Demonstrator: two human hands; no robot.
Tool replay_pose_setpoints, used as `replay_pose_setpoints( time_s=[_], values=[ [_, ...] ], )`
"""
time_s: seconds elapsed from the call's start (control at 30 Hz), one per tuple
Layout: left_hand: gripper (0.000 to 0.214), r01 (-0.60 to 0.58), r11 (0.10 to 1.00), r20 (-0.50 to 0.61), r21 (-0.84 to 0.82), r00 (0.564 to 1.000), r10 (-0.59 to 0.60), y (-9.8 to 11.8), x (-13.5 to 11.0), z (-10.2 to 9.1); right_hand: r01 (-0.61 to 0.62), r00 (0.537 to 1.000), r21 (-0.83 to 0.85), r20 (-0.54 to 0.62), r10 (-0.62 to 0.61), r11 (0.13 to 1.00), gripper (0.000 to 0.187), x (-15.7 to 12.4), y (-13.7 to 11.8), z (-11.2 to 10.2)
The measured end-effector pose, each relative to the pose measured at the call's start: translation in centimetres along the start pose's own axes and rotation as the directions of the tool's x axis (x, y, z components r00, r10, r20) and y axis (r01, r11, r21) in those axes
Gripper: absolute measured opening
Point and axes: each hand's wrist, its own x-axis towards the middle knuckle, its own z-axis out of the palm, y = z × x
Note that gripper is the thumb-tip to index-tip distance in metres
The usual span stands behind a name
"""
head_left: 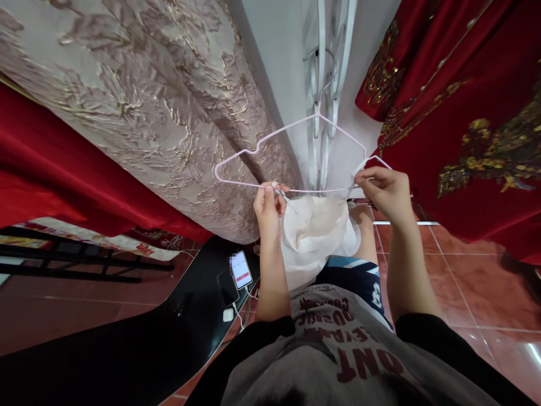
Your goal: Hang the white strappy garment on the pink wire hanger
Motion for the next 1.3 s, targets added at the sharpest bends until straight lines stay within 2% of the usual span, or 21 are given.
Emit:
replay_pose_setpoints(
  time_s=[0.1,0.2,0.27,0.37,0.47,0.53,0.57,0.63,0.67,0.7,0.73,0.77,0.83,0.9,0.97,1.0,1.07,1.13,1.17,1.2,1.3],
  values=[
    [0.04,-0.006,1.0,0.024,-0.002,1.0,0.006,0.0,0.0,-0.2,0.09,0.99,0.066,-0.111,-0.083,0.994,0.015,0.8,-0.4,1.6],
    [0.041,0.039,0.999,0.066,0.0,0.997,-0.039,0.2,-0.1,-0.3,0.234,0.929,0.077,-0.312,-0.199,0.969,0.016,1.2,0.6,2.4],
    [0.041,0.06,0.998,0.084,-0.004,0.995,-0.059,0.4,-0.3,-0.3,0.306,0.884,0.071,-0.392,-0.256,0.949,0.022,1.5,1.8,1.9],
    [0.042,0.055,0.998,0.089,-0.019,0.995,-0.053,0.7,-0.3,-0.3,0.377,0.825,0.076,-0.48,-0.298,0.923,0.044,1.9,4.0,0.1],
    [0.042,0.055,0.998,0.092,-0.041,0.995,-0.051,0.9,-0.4,-0.3,0.391,0.733,0.047,-0.621,-0.28,0.919,0.044,1.2,5.2,-1.4],
    [0.042,0.061,0.997,0.081,-0.044,0.995,-0.057,0.9,-0.5,-0.1,0.371,0.688,-0.004,-0.67,-0.278,0.929,0.049,0.0,4.8,-1.5],
    [0.042,0.067,0.997,0.074,-0.039,0.995,-0.064,0.8,-0.6,0.0,0.363,0.693,-0.036,-0.657,-0.296,0.931,0.051,-0.8,4.2,-1.2],
    [0.041,0.084,0.996,0.07,-0.025,0.994,-0.082,0.6,-0.9,0.4,0.382,0.739,-0.101,-0.564,-0.369,0.919,0.046,-2.3,2.4,-0.2],
    [0.04,0.093,0.996,0.075,-0.02,0.993,-0.091,0.4,-1.1,0.5,0.396,0.813,-0.116,-0.417,-0.407,0.911,0.042,-2.8,1.5,0.5],
    [0.039,0.099,0.995,0.081,-0.016,0.992,-0.097,0.3,-1.4,0.7,0.402,0.879,-0.145,-0.216,-0.426,0.904,0.04,-3.1,0.6,1.2],
    [0.038,0.103,0.995,0.087,-0.01,0.991,-0.101,0.2,-1.6,0.8,0.401,0.908,-0.165,-0.059,-0.415,0.901,0.038,-3.2,-0.1,1.9],
    [0.037,0.103,0.995,0.09,0.0,0.991,-0.103,0.0,-1.8,0.8,0.401,0.916,-0.183,0.088,-0.391,0.898,0.036,-3.2,-0.6,2.4],
    [0.031,0.087,0.996,0.065,0.033,0.994,-0.089,-0.3,-2.0,0.4,0.396,0.908,-0.212,0.232,-0.348,0.893,0.033,-2.9,-1.1,3.1],
    [0.028,0.013,0.996,-0.021,0.089,1.0,-0.011,-0.5,-1.7,-0.6,0.394,0.91,-0.226,0.233,-0.343,0.891,0.032,-2.7,-1.0,3.2],
    [0.026,-0.137,0.973,-0.161,0.188,0.973,0.168,-0.7,-1.1,-2.3,0.381,0.922,-0.231,0.17,-0.349,0.895,0.031,-2.8,-0.8,2.8],
    [0.023,-0.226,0.942,-0.229,0.25,0.931,0.284,-0.7,-0.6,-3.3,0.371,0.927,-0.231,0.143,-0.346,0.899,0.031,-2.9,-0.8,2.6],
    [0.011,-0.374,0.857,-0.315,0.355,0.815,0.487,-0.5,0.4,-5.1,0.352,0.936,-0.231,0.116,-0.333,0.907,0.031,-3.1,-0.8,2.1],
    [0.007,-0.452,0.79,-0.33,0.416,0.734,0.593,0.1,1.4,-6.4,0.348,0.937,-0.23,0.13,-0.325,0.909,0.031,-3.2,-0.8,1.9],
    [0.009,-0.469,0.773,-0.315,0.427,0.724,0.614,0.5,1.9,-6.8,0.353,0.934,-0.229,0.145,-0.326,0.907,0.031,-3.2,-0.8,1.9],
    [0.011,-0.476,0.768,-0.282,0.428,0.737,0.614,1.0,2.2,-6.8,0.358,0.931,-0.229,0.159,-0.329,0.905,0.031,-3.2,-0.8,1.9],
    [0.021,-0.454,0.799,-0.085,0.393,0.848,0.524,2.9,3.1,-5.7,0.368,0.927,-0.249,0.177,-0.331,0.896,0.031,-3.3,-0.6,2.4]
  ],
)
